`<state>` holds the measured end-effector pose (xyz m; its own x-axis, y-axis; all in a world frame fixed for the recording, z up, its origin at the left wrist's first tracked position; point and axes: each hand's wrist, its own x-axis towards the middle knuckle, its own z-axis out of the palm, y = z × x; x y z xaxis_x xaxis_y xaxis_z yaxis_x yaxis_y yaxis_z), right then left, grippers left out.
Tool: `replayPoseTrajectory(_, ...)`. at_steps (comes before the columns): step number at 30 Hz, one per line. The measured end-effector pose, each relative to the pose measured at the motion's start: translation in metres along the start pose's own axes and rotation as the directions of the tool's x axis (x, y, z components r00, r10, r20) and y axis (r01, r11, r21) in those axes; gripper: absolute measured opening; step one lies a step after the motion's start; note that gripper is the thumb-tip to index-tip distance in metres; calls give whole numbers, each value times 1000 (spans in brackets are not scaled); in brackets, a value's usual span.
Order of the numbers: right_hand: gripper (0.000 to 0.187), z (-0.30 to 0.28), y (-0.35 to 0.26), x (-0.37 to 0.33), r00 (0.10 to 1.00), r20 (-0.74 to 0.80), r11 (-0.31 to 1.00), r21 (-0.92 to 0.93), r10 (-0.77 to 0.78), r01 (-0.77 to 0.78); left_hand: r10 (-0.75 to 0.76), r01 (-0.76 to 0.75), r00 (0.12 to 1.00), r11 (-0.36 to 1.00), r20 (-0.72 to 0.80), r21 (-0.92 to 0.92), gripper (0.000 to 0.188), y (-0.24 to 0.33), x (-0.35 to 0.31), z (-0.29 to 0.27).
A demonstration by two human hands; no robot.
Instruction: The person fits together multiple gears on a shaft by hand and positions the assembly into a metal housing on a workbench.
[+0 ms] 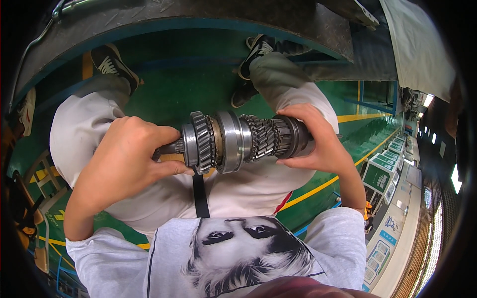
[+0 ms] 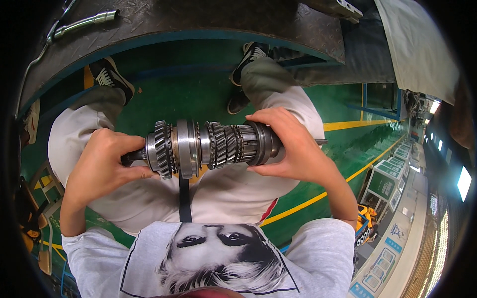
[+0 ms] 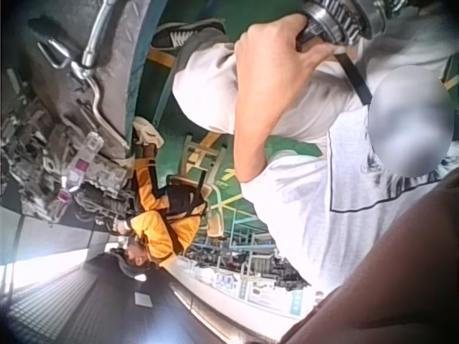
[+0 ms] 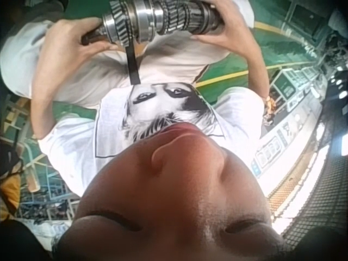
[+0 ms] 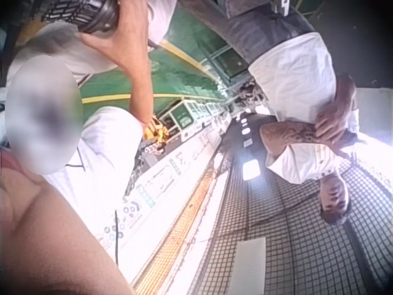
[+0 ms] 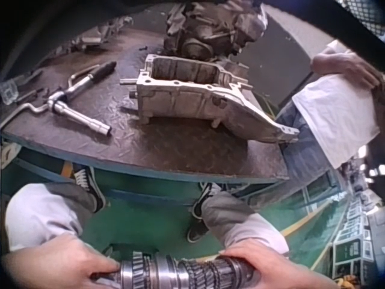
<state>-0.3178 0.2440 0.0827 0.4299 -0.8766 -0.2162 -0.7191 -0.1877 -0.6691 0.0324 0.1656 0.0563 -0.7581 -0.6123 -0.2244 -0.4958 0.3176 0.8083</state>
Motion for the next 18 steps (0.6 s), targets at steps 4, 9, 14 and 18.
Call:
replayPoseTrajectory(4, 80, 1, 0, 0, 1000, -1, 999, 33, 2, -2, -24, 24, 1000, 1000, 19, 10, 33, 1, 0, -2)
replayPoseTrajectory(9, 79, -2, 2, 1, 999, 40, 998, 53, 21, -23, -29, 28, 999, 1000, 33, 10, 33, 2, 1, -3)
replayPoseTrajectory(14, 83, -7, 2, 2, 994, 82, 988, 133, 69, -80, -18, 18, 999, 1000, 30, 13, 32, 3, 1, -3)
replayPoseTrajectory(18, 86, -6, -2, 2, 972, 117, 941, 248, 206, -229, -22, 22, 999, 1000, 24, -3, 33, 1, 1, -1)
